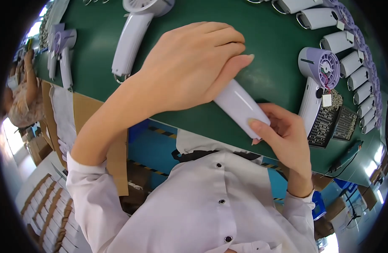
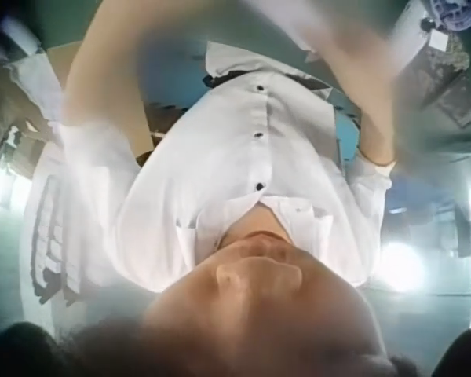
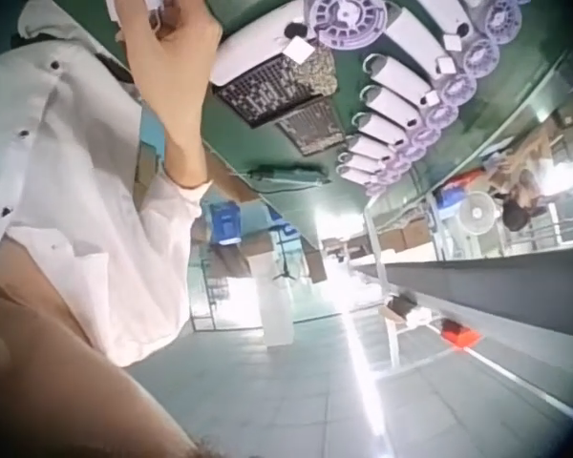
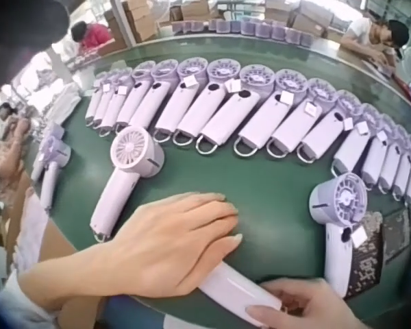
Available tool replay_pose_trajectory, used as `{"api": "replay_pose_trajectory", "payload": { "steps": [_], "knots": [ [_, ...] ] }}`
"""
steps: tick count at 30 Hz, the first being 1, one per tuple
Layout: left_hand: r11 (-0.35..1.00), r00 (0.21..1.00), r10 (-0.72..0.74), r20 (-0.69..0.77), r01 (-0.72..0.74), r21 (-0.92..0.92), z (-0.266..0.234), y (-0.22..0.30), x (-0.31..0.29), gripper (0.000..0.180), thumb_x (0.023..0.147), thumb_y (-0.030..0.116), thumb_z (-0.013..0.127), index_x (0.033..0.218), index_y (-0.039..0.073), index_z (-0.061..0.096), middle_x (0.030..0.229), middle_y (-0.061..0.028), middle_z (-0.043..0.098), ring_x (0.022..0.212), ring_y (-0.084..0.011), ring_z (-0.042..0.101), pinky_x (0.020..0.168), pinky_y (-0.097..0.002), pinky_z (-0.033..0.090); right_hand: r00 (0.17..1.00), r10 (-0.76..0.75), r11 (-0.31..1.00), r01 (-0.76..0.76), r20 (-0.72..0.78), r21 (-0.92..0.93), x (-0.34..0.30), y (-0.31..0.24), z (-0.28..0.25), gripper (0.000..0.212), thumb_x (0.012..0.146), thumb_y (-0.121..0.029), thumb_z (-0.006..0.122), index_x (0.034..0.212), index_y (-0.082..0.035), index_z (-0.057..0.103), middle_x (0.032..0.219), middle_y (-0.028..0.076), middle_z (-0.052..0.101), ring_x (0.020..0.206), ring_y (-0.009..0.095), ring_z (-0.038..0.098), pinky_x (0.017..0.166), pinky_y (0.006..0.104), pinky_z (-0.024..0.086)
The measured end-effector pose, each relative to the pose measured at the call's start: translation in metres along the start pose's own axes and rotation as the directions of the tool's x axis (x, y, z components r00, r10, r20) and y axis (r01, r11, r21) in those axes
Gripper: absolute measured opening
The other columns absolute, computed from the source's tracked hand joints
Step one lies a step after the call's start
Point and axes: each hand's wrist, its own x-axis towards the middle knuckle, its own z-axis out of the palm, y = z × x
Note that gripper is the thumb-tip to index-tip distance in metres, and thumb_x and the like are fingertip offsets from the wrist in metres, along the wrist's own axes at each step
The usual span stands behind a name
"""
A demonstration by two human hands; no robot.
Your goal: The person assembles handheld portable fans by combining a battery, circuit board, plastic housing, and metal clip, using an electric screwdriver to secure the components.
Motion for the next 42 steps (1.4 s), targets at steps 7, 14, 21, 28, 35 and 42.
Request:
{"api": "replay_pose_trajectory", "payload": {
  "steps": [7,14,21,28,35,42],
  "knots": [
    [1.0,0.996,-0.001,0.085,0.003,-0.024,-0.009,-0.003,0.005,0.026,0.095,0.01,0.051,0.107,-0.005,0.069,0.118,-0.0152,0.068,0.114,-0.0376,0.061,0.097,-0.0427,0.05,0.996,-0.091,0.984,0.093,0.025,-0.149,0.006,-0.012,-0.001,0.031,0.085,-0.021,0.078,0.099,0.005,0.068,0.076,0.01,0.067,0.058,0.012,0.056,0.056,0.0254,0.046],
    [0.408,0.868,-0.476,-0.144,0.073,-0.91,0.0,-0.017,-0.019,0.071,0.109,0.046,0.012,0.126,-0.01,0.053,0.123,-0.0275,0.062,0.12,-0.0366,0.058,0.11,-0.0461,0.039,0.999,0.01,0.97,-0.001,0.036,-0.244,0.002,-0.015,-0.005,0.028,0.083,-0.013,0.079,0.1,0.006,0.067,0.082,0.012,0.069,0.067,0.013,0.064,0.061,0.026,0.052],
    [0.499,0.777,-0.593,-0.211,0.148,-0.854,0.005,-0.005,-0.063,0.029,0.101,0.01,0.045,0.122,-0.005,0.06,0.122,-0.0167,0.063,0.102,-0.0242,0.063,0.09,-0.0323,0.05,0.997,0.071,0.973,-0.067,0.007,-0.221,0.003,-0.021,-0.003,0.028,0.081,-0.009,0.078,0.102,0.007,0.067,0.083,0.012,0.071,0.069,0.014,0.066,0.065,0.0256,0.052],
    [0.72,0.813,-0.569,-0.125,0.419,-0.553,-0.003,0.007,-0.072,0.049,0.09,0.024,0.066,0.129,-0.003,0.058,0.128,-0.0212,0.06,0.115,-0.0348,0.056,0.098,-0.0381,0.044,0.992,-0.117,0.95,0.124,0.041,-0.286,0.003,-0.01,0.0,0.029,0.076,-0.01,0.08,0.097,0.004,0.066,0.083,0.012,0.07,0.07,0.016,0.068,0.064,0.0261,0.052],
    [0.039,0.587,-0.809,-0.002,0.051,-0.998,-0.016,0.034,-0.047,0.083,0.091,0.053,0.067,0.142,-0.004,0.032,0.136,-0.0214,0.051,0.12,-0.0251,0.056,0.101,-0.0372,0.046,0.67,-0.736,0.461,0.6,0.096,-0.654,0.012,-0.001,0.017,0.04,0.07,-0.017,0.084,0.098,0.003,0.063,0.099,0.017,0.064,0.069,0.027,0.063,0.054,0.0314,0.051],
    [0.18,0.571,-0.788,-0.229,-0.141,-0.973,0.014,0.037,-0.038,0.085,0.07,0.049,0.088,0.123,0.0,0.044,0.121,-0.0232,0.052,0.105,-0.03,0.061,0.089,-0.0405,0.055,0.35,-0.936,0.236,0.691,0.031,-0.683,0.017,0.036,0.034,0.039,0.076,-0.008,0.075,0.109,0.006,0.059,0.099,0.022,0.06,0.069,0.027,0.06,0.052,0.0324,0.05]
  ]
}}
